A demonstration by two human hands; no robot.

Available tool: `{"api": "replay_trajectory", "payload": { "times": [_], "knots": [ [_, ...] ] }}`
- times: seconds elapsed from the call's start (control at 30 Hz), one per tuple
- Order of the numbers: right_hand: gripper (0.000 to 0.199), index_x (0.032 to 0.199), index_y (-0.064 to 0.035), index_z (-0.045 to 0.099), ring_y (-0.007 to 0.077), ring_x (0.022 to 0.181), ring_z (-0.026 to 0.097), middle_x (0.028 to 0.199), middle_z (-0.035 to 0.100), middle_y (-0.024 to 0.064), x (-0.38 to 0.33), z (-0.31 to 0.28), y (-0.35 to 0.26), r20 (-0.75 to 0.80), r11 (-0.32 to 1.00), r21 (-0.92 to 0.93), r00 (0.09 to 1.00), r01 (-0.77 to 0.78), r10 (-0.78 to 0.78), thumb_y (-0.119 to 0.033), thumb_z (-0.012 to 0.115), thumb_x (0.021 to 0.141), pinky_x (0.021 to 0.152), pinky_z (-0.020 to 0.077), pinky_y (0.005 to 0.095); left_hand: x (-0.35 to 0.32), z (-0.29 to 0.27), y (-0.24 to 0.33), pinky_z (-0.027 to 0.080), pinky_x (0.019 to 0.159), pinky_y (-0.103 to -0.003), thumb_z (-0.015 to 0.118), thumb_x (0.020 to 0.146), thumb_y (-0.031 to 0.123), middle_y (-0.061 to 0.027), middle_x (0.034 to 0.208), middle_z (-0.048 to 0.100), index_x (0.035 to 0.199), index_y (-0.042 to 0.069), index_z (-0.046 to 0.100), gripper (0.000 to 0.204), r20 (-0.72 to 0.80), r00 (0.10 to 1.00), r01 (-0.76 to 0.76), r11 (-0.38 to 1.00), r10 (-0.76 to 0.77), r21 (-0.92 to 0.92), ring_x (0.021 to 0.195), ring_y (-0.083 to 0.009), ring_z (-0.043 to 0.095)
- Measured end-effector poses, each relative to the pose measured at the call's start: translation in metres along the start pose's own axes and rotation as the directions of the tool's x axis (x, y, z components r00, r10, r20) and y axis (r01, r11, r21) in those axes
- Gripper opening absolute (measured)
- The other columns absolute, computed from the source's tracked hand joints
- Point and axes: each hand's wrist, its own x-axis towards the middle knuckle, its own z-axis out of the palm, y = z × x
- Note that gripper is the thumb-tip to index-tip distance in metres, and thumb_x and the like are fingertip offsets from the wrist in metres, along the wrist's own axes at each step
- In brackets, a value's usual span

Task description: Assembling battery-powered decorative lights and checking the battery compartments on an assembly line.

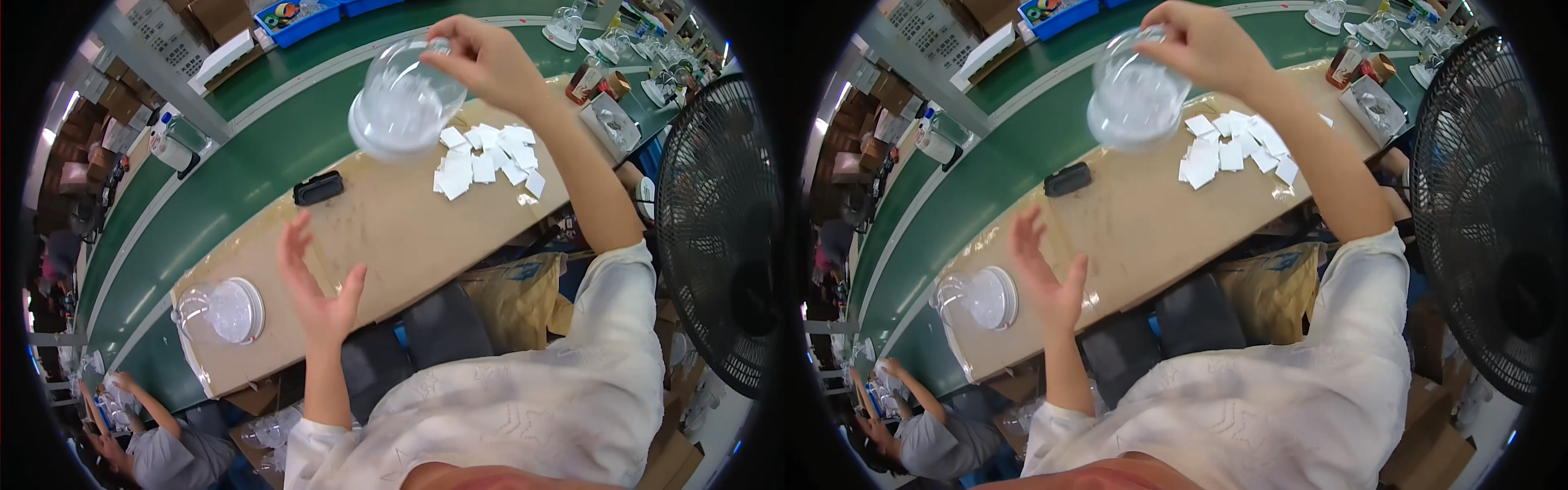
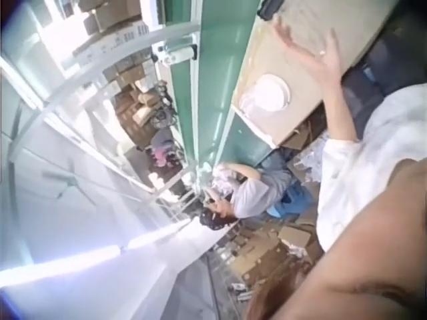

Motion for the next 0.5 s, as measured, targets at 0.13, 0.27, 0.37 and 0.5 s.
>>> {"api": "replay_trajectory", "payload": {
  "times": [0.13,0.27,0.37,0.5],
  "knots": [
    [0.027,0.102,-0.0045,0.063,0.0067,0.055,0.045,0.062,0.049,-0.0011,-0.066,0.024,-0.072,0.185,0.966,0.219,0.966,0.139,-0.181,-0.017,0.076,0.082,0.05,0.0375,0.0244,-0.002,-0.004,0.03,0.032,0.11,-0.044,0.091,0.058,0.033,-0.0204,0.145,0.035,0.147,0.0,0.019,0.119,0.07,0.985,-0.162,0.986,0.16,0.034,0.134,-0.0325,0.036],
    [0.028,0.101,-0.0066,0.064,0.0151,0.051,0.051,0.06,0.051,0.0027,-0.116,0.053,-0.118,0.278,0.94,0.293,0.925,0.173,-0.257,-0.019,0.077,0.079,0.05,0.0419,0.0287,-0.061,-0.008,0.036,0.031,0.111,-0.044,0.095,0.049,0.04,-0.019,0.145,0.032,0.147,0.0,0.018,0.13,0.183,0.982,0.063,0.993,-0.044,-0.098,0.134,-0.0313,0.036],
    [0.031,0.107,-0.0051,0.063,0.0142,0.058,0.055,0.068,0.056,0.0029,-0.132,0.063,-0.12,0.471,0.871,0.49,0.853,-0.042,-0.224,-0.015,0.075,0.08,0.055,0.0442,0.0263,-0.096,-0.015,0.042,0.035,0.109,-0.043,0.096,0.049,0.032,-0.0174,0.142,0.036,0.146,0.0,0.019,0.128,0.15,0.965,0.238,0.96,-0.216,-0.15,0.131,-0.0298,0.041],
    [0.043,0.123,-0.0058,0.057,0.0167,0.077,0.058,0.091,0.06,0.0063,-0.123,0.088,-0.047,0.427,0.691,0.608,0.895,-0.391,0.13,-0.015,0.071,0.083,0.071,0.0479,0.0242,-0.13,-0.028,0.026,0.038,0.106,-0.043,0.094,0.053,0.033,-0.0189,0.141,0.039,0.146,-0.003,0.021,0.124,0.024,0.95,0.295,0.873,-0.311,-0.387,0.128,-0.0301,0.045]
  ]
}}
